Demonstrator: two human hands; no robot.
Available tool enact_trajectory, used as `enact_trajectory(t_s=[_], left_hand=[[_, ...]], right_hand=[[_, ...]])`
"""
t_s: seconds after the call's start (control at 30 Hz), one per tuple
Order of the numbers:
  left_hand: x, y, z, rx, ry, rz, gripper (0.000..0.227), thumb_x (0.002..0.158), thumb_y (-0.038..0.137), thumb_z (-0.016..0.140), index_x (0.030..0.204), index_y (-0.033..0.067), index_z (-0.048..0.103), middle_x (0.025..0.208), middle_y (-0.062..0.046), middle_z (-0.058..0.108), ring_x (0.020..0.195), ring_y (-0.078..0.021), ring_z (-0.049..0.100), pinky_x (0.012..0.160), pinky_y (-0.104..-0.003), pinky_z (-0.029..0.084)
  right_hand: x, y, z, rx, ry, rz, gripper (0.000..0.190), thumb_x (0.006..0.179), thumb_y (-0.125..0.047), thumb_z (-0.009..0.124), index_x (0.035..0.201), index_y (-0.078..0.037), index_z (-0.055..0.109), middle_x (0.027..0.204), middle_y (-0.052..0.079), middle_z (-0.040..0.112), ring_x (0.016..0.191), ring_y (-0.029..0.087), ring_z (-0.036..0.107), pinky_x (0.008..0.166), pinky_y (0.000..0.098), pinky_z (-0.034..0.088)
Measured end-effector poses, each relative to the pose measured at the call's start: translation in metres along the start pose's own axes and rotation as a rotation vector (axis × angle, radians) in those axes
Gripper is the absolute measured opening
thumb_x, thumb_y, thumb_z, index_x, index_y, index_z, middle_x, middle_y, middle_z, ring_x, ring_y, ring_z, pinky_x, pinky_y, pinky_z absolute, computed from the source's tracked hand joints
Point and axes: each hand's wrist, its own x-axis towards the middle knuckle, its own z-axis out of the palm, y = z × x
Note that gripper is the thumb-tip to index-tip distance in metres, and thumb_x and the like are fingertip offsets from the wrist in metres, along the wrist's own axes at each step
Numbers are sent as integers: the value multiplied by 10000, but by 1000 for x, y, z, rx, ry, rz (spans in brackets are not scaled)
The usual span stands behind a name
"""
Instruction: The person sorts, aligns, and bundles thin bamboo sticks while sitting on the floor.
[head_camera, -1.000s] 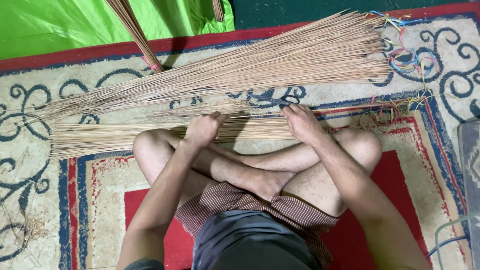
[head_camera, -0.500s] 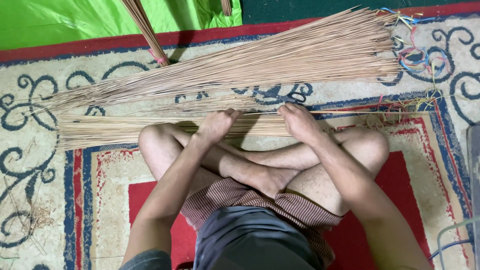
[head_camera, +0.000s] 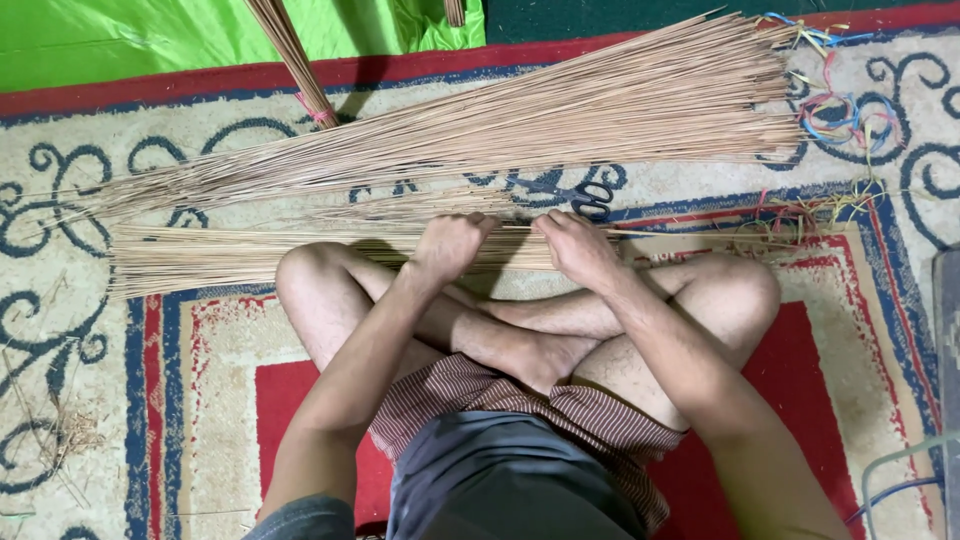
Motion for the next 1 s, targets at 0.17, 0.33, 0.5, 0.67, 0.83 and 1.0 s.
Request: enact_trajectory(t_s=[0.17,0.33,0.5,0.67,0.83,1.0], left_hand=[[-9,-28,36,-26,-84,-54,211,1002,174,527,1093,221,711,1109,11,759,824,-293,783,686,-432,636],[-3,-7,21,-91,-110,-93,241,1021,189,519,1151,240,715,1152,2,750,840,-299,784,722,-437,639],[-9,-6,-5,-159,-137,-71,221,1025,175,521,1170,181,688,1167,-42,744,867,-349,782,757,-475,638],[-16,-29,31,-97,-87,-78,191,1015,181,519,1135,191,667,1109,-13,738,890,-319,776,789,-445,627],[-28,-12,36,38,328,-79,365,990,151,612,1347,179,546,1383,-38,528,1379,-254,455,1171,-488,300],[-37,19,62,-1049,190,-440,166,1051,176,546,1134,130,682,964,-76,732,741,-226,759,684,-361,597]], right_hand=[[-16,17,-15,-8,-31,40,94,938,-103,546,1019,-98,593,857,136,597,836,394,676,733,453,560],[-1,-14,-21,120,-46,33,97,953,-62,531,1021,-79,598,865,144,619,847,409,693,726,450,570],[-9,-10,-31,132,-93,92,152,958,-60,503,1074,-89,596,880,156,626,868,413,693,728,457,572],[-8,-16,-45,134,-132,129,162,944,-56,518,1077,-100,599,880,162,634,867,427,694,723,484,572],[2,-15,-43,199,-172,192,130,972,-89,497,1068,-111,583,881,166,641,877,434,690,754,517,556],[15,-27,-77,390,-169,374,146,947,-82,531,1028,-105,650,890,205,706,962,454,688,806,524,544]])
